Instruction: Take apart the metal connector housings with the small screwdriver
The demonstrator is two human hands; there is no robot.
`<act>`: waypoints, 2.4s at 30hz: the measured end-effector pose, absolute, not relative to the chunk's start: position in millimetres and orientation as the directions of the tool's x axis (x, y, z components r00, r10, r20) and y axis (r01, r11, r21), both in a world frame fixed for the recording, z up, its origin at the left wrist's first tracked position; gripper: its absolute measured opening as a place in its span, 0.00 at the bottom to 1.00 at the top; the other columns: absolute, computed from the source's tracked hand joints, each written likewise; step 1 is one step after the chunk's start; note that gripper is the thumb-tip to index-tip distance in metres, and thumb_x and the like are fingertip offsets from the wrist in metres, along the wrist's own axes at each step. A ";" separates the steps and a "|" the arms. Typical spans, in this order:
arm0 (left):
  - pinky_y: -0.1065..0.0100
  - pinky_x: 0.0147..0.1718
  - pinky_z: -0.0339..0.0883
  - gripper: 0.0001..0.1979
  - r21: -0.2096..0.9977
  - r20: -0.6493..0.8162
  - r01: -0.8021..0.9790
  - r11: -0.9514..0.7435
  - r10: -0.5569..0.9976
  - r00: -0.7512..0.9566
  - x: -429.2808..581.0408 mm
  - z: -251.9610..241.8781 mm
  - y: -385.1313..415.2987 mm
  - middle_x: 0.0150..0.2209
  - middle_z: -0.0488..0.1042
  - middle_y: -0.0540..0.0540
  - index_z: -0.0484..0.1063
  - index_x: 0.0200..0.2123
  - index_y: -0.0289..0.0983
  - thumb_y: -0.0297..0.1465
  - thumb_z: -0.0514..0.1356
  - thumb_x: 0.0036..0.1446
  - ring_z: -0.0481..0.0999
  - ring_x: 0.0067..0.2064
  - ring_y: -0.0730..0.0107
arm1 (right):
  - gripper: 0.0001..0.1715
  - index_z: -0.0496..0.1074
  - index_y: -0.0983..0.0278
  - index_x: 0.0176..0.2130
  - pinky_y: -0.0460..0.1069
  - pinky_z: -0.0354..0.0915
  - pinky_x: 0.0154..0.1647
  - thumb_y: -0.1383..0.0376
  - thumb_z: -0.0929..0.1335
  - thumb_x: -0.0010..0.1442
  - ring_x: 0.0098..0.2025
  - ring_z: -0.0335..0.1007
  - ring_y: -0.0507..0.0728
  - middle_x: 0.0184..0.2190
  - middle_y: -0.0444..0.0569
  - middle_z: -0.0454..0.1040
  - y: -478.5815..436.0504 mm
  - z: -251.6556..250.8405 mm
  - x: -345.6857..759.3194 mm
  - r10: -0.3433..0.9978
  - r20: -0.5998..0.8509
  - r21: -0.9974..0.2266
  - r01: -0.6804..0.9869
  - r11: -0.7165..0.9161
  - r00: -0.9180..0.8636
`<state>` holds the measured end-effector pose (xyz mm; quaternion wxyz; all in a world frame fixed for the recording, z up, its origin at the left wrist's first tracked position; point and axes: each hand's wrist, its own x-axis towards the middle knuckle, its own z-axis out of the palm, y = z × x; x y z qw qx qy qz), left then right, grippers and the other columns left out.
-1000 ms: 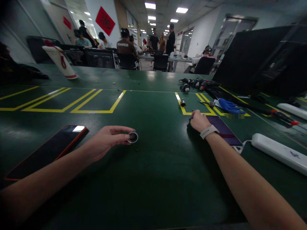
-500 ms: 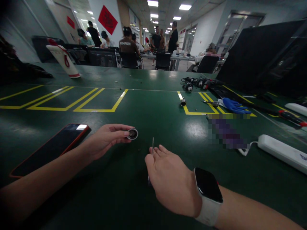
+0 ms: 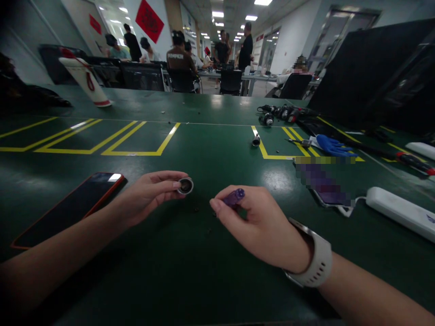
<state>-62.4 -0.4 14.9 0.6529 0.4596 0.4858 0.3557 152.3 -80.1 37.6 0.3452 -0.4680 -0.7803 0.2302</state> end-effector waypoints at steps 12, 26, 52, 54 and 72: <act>0.69 0.37 0.73 0.09 0.938 -0.313 -0.042 0.344 0.893 0.323 -63.3 13.4 -6.4 0.38 0.79 0.45 0.76 0.36 0.35 0.23 0.63 0.49 0.77 0.39 0.68 | 0.15 0.69 0.66 0.26 0.44 0.59 0.22 0.64 0.61 0.61 0.23 0.66 0.50 0.20 0.44 0.70 -72.4 23.6 152.3 0.888 0.185 -0.750 0.523 0.404 -0.421; 0.67 0.38 0.72 0.08 0.943 -0.304 -0.029 0.332 0.891 0.337 -60.0 13.0 -7.2 0.37 0.79 0.46 0.76 0.35 0.36 0.25 0.64 0.48 0.76 0.38 0.68 | 0.15 0.73 0.66 0.29 0.44 0.61 0.25 0.63 0.62 0.62 0.25 0.68 0.49 0.25 0.46 0.74 -72.5 17.0 149.2 0.885 0.218 -0.691 0.575 0.438 -0.412; 0.67 0.36 0.71 0.07 0.942 -0.309 -0.018 0.335 0.888 0.340 -55.8 18.1 -10.6 0.35 0.79 0.46 0.77 0.34 0.36 0.24 0.64 0.48 0.76 0.37 0.68 | 0.12 0.61 0.64 0.37 0.47 0.62 0.30 0.60 0.55 0.67 0.29 0.68 0.51 0.28 0.45 0.70 -70.8 9.5 145.8 0.900 0.139 -0.716 0.587 0.379 -0.412; 0.66 0.37 0.71 0.07 0.942 -0.311 -0.014 0.335 0.890 0.334 -55.6 18.7 -10.8 0.35 0.79 0.46 0.77 0.33 0.36 0.24 0.64 0.47 0.76 0.38 0.67 | 0.09 0.62 0.64 0.36 0.47 0.61 0.29 0.62 0.58 0.66 0.28 0.66 0.51 0.28 0.45 0.70 -71.3 11.9 144.8 0.902 0.100 -0.679 0.634 0.371 -0.421; 0.67 0.36 0.71 0.07 0.939 -0.309 -0.026 0.342 0.877 0.368 -58.3 15.0 -10.0 0.35 0.79 0.47 0.77 0.34 0.36 0.24 0.64 0.47 0.76 0.37 0.69 | 0.13 0.69 0.64 0.39 0.47 0.65 0.35 0.61 0.59 0.65 0.35 0.69 0.51 0.33 0.46 0.73 -62.1 14.1 151.9 0.843 -0.088 -0.776 0.567 0.275 -0.530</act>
